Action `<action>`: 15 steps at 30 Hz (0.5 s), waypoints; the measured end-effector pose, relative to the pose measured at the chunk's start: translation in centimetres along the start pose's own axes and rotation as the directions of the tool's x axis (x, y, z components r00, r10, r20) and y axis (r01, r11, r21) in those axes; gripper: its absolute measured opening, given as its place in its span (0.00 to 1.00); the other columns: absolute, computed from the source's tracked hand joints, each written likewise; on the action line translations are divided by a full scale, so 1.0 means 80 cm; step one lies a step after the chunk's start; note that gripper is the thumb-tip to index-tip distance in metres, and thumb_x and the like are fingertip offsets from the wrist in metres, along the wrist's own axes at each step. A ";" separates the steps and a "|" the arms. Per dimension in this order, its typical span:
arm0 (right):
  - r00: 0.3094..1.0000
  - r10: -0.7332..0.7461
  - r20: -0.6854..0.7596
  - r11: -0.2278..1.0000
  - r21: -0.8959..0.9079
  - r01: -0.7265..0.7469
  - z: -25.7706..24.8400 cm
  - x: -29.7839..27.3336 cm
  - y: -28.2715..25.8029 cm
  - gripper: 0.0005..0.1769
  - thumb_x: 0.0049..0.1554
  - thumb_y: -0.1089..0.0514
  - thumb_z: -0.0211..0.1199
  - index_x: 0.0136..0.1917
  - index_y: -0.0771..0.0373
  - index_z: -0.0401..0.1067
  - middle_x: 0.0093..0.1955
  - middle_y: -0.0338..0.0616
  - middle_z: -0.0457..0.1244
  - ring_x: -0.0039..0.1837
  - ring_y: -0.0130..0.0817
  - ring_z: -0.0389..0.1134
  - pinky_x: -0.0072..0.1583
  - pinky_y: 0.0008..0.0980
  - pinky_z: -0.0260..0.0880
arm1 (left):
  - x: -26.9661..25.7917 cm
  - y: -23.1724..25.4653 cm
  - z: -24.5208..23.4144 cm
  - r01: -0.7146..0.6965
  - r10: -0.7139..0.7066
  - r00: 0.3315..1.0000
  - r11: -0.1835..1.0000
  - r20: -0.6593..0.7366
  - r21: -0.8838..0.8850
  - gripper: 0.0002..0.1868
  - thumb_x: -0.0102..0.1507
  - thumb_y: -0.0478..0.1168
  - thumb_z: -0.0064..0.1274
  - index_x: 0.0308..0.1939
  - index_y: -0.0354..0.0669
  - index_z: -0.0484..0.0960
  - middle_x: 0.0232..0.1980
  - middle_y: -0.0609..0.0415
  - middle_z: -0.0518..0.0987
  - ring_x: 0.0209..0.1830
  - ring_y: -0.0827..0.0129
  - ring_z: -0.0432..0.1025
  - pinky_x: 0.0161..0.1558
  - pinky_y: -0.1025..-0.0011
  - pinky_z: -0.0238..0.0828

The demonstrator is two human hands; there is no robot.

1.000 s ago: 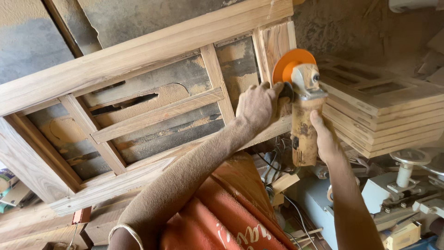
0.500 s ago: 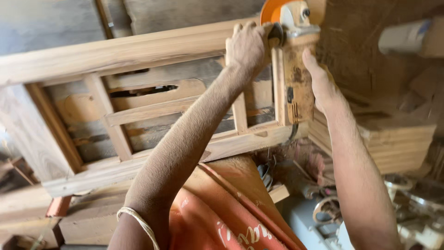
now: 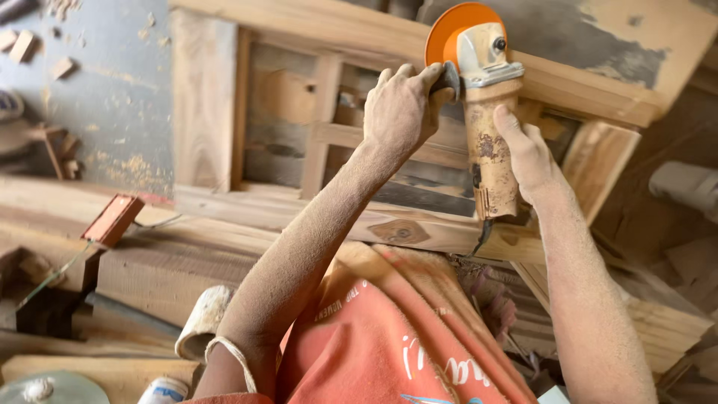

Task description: The person sands a wooden frame using a power sander, moving the tool along the edges and flat surfaces of the frame.

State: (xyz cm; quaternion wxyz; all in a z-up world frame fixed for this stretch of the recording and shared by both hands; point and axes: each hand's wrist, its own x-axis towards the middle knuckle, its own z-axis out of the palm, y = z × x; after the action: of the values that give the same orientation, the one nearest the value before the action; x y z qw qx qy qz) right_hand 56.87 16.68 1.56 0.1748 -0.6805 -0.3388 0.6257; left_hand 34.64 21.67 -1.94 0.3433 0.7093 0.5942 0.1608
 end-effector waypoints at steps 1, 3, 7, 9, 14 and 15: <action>1.000 0.009 0.018 1.000 -0.030 -0.009 0.020 0.006 -0.011 0.54 0.57 0.21 0.51 0.67 0.76 0.65 0.55 0.59 0.66 0.55 0.44 0.71 0.54 0.42 0.76 | -0.002 -0.018 -0.013 0.010 -0.010 0.998 1.000 -0.055 0.003 0.21 0.67 0.57 0.53 0.58 0.51 0.81 0.42 0.48 0.81 0.45 0.56 0.75 0.42 0.58 0.76; 0.999 -0.009 0.044 0.997 -0.070 0.012 0.060 0.015 -0.033 0.53 0.57 0.21 0.50 0.66 0.75 0.65 0.54 0.57 0.67 0.54 0.42 0.71 0.52 0.40 0.77 | -0.007 -0.054 -0.039 0.037 -0.037 0.991 0.999 -0.126 -0.001 0.22 0.65 0.57 0.54 0.57 0.51 0.81 0.42 0.49 0.81 0.44 0.56 0.75 0.40 0.58 0.76; 0.995 -0.064 0.079 0.988 -0.135 0.074 0.140 0.033 -0.079 0.50 0.58 0.22 0.51 0.66 0.72 0.65 0.53 0.52 0.67 0.52 0.35 0.72 0.51 0.35 0.78 | -0.024 -0.124 -0.095 0.096 -0.089 0.975 0.995 -0.204 0.022 0.23 0.66 0.59 0.53 0.58 0.53 0.81 0.42 0.50 0.81 0.44 0.57 0.75 0.44 0.59 0.77; 0.985 -0.114 0.129 0.981 -0.141 0.132 0.177 0.045 -0.097 0.50 0.60 0.22 0.51 0.67 0.72 0.65 0.55 0.51 0.67 0.54 0.33 0.72 0.52 0.34 0.77 | -0.028 -0.152 -0.121 0.109 -0.103 0.964 0.994 -0.246 0.010 0.24 0.65 0.59 0.53 0.59 0.52 0.81 0.43 0.49 0.81 0.43 0.58 0.75 0.42 0.59 0.77; 0.962 -0.157 0.222 0.962 -0.188 0.200 0.257 0.067 -0.141 0.48 0.61 0.23 0.51 0.66 0.73 0.67 0.52 0.51 0.66 0.50 0.34 0.71 0.48 0.34 0.76 | -0.041 -0.230 -0.178 0.172 -0.188 0.949 0.982 -0.253 -0.084 0.24 0.64 0.57 0.56 0.58 0.51 0.82 0.41 0.51 0.83 0.38 0.61 0.76 0.41 0.62 0.77; 0.969 -0.127 0.213 0.951 -0.252 0.180 0.272 0.072 -0.150 0.47 0.61 0.23 0.51 0.63 0.72 0.69 0.50 0.51 0.68 0.49 0.34 0.73 0.48 0.34 0.77 | -0.044 -0.244 -0.186 0.176 -0.193 0.948 0.980 -0.254 -0.088 0.24 0.64 0.57 0.56 0.58 0.51 0.82 0.41 0.51 0.83 0.38 0.61 0.76 0.41 0.62 0.77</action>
State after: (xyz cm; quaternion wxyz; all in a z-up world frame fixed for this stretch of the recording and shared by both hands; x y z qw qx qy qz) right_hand 32.82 25.04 1.88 0.0950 -0.6053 -0.4881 0.6215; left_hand 10.07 23.86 -3.94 0.2983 0.6119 0.6924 0.2392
